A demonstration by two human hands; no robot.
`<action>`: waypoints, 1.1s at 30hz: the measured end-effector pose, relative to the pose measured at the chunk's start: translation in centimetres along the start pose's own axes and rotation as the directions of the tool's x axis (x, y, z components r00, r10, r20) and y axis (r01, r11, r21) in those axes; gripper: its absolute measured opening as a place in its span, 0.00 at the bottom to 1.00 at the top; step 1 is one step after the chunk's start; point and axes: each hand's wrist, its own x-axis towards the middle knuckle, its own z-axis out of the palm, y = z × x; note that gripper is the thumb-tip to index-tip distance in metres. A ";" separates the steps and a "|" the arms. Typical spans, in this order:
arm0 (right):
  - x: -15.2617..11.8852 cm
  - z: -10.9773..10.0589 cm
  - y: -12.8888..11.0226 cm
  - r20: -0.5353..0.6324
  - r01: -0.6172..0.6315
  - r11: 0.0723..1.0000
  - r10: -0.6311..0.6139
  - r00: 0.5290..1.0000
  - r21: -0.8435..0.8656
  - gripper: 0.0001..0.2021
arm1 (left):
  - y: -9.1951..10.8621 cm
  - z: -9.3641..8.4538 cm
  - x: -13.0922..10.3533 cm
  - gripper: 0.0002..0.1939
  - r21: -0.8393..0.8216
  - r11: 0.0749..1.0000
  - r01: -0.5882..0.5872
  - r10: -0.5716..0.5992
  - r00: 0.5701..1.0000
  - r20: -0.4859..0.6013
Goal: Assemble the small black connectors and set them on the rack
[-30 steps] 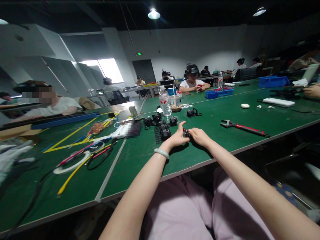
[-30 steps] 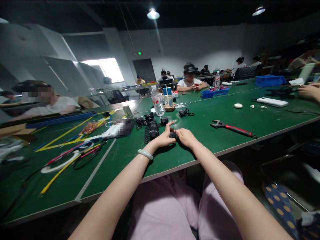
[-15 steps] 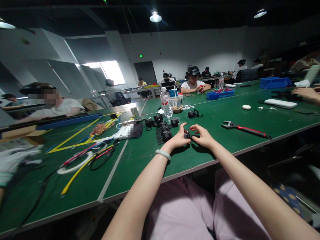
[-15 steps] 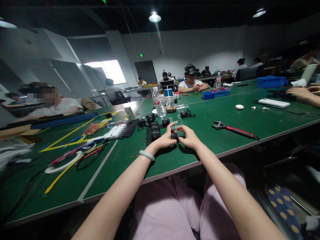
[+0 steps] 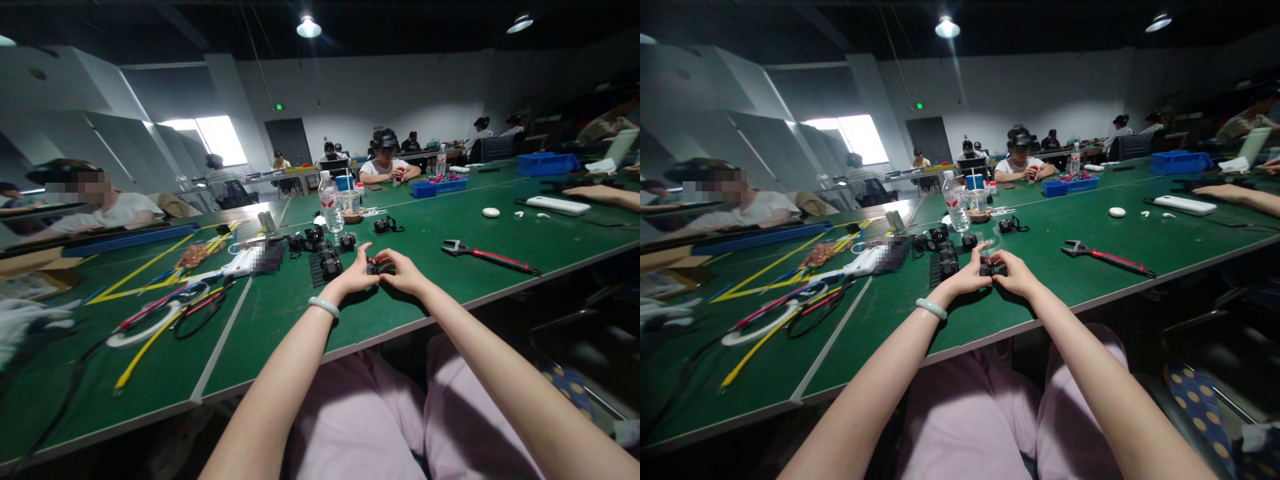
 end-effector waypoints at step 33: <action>0.6 -0.3 1.7 0.037 -0.196 0.980 0.197 0.980 -0.019 0.14 | 0.4 0.1 0.0 0.45 0.077 0.996 0.054 -0.054 0.999 -0.007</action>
